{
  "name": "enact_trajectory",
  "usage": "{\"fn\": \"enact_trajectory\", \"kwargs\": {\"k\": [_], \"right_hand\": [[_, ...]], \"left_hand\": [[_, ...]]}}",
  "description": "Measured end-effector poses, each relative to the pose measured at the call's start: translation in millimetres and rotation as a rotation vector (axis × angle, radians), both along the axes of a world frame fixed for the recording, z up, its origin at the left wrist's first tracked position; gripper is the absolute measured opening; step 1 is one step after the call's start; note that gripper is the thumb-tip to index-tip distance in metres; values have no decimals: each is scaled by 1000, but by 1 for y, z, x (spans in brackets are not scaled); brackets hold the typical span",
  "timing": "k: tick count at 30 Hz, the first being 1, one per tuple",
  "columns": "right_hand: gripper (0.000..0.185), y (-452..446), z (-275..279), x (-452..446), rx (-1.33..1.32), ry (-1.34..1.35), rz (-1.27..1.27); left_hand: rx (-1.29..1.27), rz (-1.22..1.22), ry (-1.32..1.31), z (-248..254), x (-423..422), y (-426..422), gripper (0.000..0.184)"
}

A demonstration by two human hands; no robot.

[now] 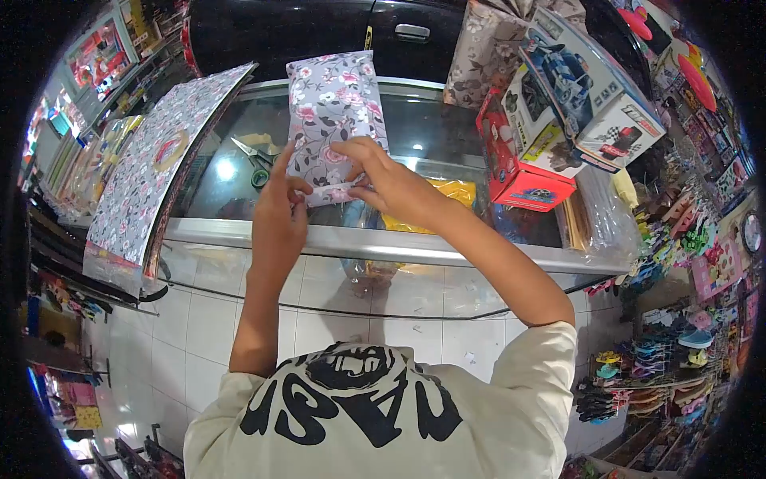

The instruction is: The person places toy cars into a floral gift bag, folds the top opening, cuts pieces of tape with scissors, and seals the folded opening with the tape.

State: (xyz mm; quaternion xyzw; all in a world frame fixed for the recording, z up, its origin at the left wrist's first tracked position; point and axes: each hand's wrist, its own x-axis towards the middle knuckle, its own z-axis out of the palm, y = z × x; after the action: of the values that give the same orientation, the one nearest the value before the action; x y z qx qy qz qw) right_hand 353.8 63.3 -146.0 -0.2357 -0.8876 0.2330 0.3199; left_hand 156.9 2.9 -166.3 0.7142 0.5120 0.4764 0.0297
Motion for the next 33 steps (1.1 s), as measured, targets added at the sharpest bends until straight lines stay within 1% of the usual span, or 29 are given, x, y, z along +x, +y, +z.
{"fn": "enact_trajectory", "kwargs": {"k": [1, 3, 7, 10, 13, 15, 18, 21, 22, 24, 25, 27, 30, 31, 33], "right_hand": [[57, 1, -1, -1, 17, 37, 10], [57, 3, -11, -1, 91, 30, 2], [59, 1, -20, -3, 200, 21, -40], [61, -8, -17, -8, 44, 170, -134], [62, -15, -12, -8, 58, 177, -226], [62, -13, -13, -7, 139, 104, -240], [60, -14, -13, -8, 194, 6, -304], [60, -16, -9, -9, 265, -78, -348], [60, -17, -8, -9, 297, -106, -355], [60, -15, -8, -10, 290, -119, -358], [61, -13, -7, -10, 290, -126, -358], [62, -11, -4, -10, 205, -126, -382], [62, -11, -6, -10, 147, -109, -397], [62, -11, -6, -9, 143, -101, -399], [58, -9, -9, -7, 126, 77, -358]], "left_hand": [[-2, -5, 17, -2, 2, -1, 71], [-5, -18, 50, -7, 7, -4, 69], [-25, 24, -12, -12, 11, -11, 72], [-62, 63, -45, -8, 13, -14, 73], [-103, 104, -109, -6, 16, -8, 75], [-125, 113, -100, 1, 15, -1, 79], [-49, 122, -10, -2, 15, 9, 80], [95, 96, 43, -5, 12, 13, 74], [85, 75, 54, -5, 11, 14, 74], [62, 35, 73, 0, 9, 15, 74], [9, 16, 31, 2, 8, 16, 74], [-94, -20, -52, 7, 5, 18, 74], [-185, -43, -149, 5, 5, 22, 75], [-168, -30, -134, 3, 5, 21, 75], [-132, -8, -106, -1, 6, 21, 75]]}}
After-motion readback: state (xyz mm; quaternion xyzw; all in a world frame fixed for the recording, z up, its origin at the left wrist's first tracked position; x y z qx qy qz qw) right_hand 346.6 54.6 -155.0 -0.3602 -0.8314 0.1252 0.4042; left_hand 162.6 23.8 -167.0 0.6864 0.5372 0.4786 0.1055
